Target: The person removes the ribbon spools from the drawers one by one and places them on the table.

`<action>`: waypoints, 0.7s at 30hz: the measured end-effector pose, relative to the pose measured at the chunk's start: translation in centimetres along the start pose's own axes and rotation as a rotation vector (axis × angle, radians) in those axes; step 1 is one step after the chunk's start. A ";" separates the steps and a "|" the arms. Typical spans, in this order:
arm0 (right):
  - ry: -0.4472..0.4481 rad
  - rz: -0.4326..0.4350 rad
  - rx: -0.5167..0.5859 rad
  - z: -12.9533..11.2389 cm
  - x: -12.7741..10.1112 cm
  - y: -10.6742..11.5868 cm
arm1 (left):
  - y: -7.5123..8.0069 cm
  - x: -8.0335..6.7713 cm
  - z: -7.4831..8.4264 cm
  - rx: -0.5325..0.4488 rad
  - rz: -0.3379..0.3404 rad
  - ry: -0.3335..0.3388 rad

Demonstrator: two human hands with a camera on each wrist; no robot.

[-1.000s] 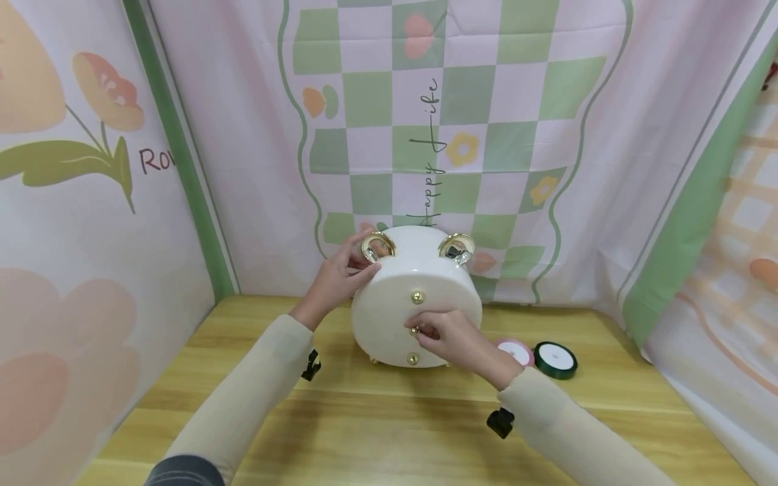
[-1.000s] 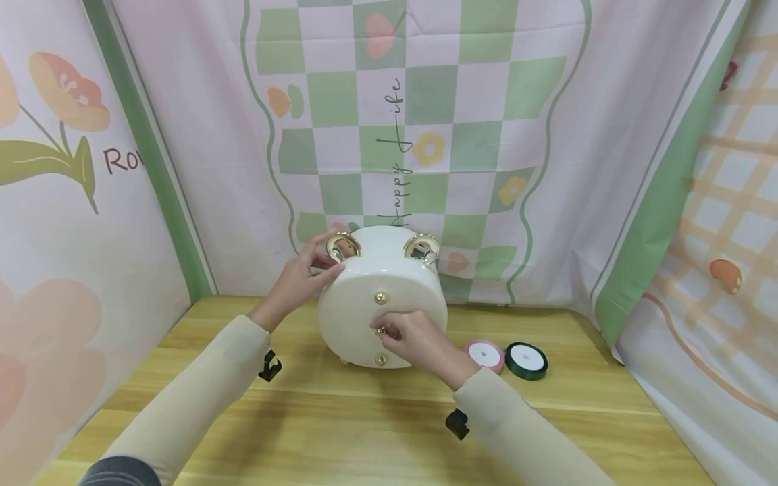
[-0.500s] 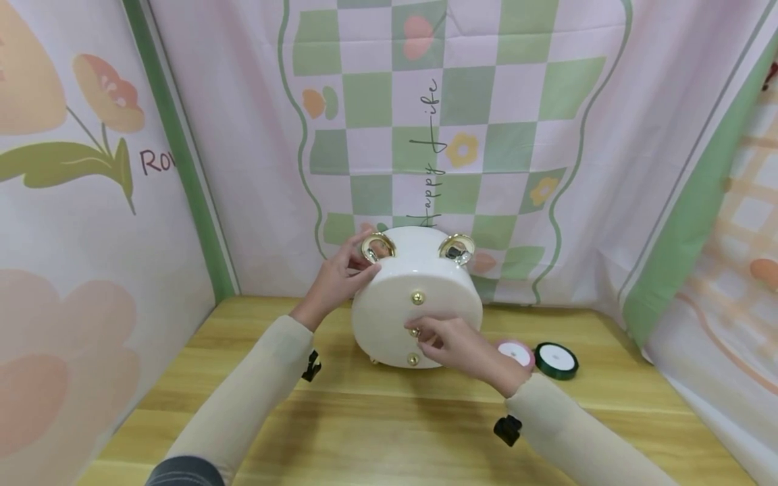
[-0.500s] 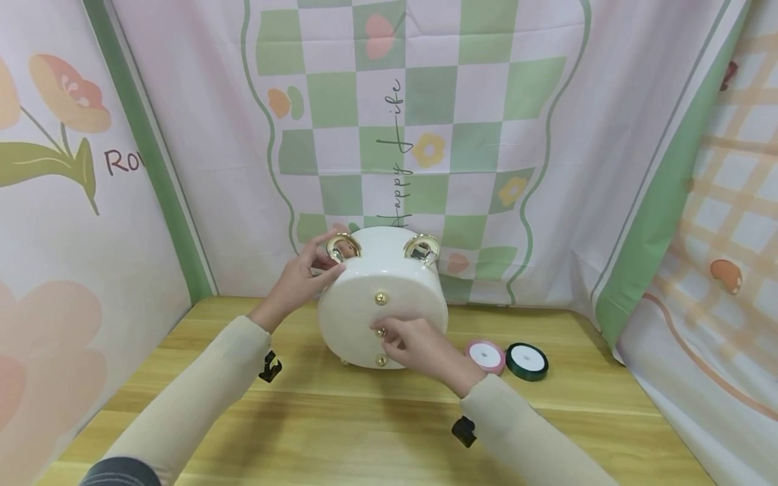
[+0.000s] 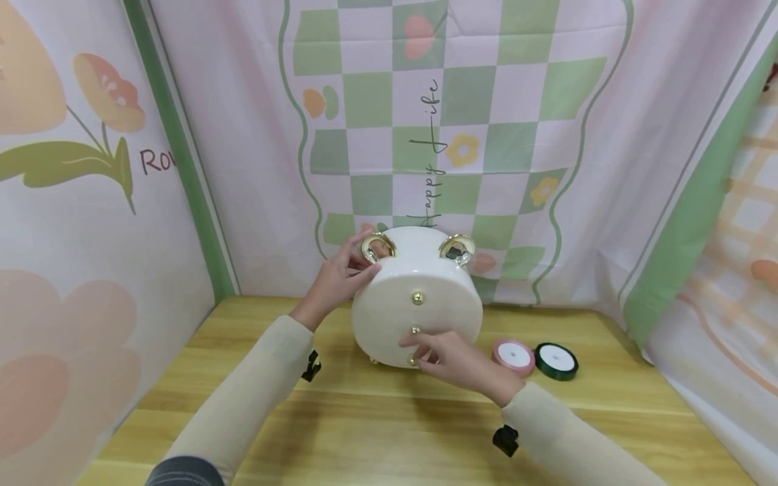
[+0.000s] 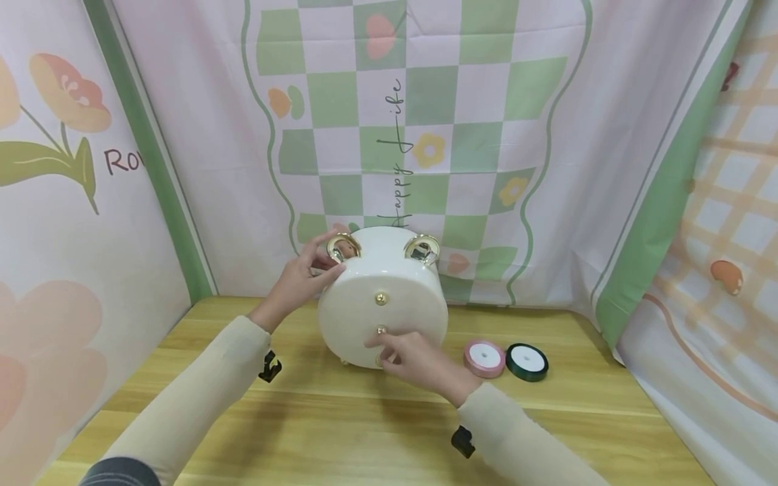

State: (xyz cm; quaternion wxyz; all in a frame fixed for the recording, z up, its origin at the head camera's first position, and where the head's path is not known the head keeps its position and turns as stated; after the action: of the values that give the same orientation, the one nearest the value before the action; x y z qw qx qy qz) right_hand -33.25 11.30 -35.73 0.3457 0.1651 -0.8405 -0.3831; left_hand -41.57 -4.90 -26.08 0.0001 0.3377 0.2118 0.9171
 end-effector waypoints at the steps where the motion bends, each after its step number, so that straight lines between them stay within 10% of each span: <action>1: 0.000 -0.006 -0.002 0.1 0.0 -0.2 | 0.0 0.0 0.0 0.001 -0.001 0.002; 21: 0.027 -0.034 -0.134 1.7 0.0 -1.9 | 0.0 0.0 -0.1 -0.020 0.000 0.009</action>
State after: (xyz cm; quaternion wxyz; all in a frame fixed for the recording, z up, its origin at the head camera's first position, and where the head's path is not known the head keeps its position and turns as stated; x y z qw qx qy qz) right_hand -34.38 10.97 -37.95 0.3608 0.1607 -0.8053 -0.4422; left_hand -41.66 -4.96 -26.13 0.0027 0.3335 0.2027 0.9207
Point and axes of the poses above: each hand's wrist, its own x-axis towards the middle knuckle, its own y-axis out of the back of the hand, z = x × y, the point moved 10 cm from there along x, towards the middle knuckle, and after that the axes turned 12 degrees about z, right-handed, at the moved point
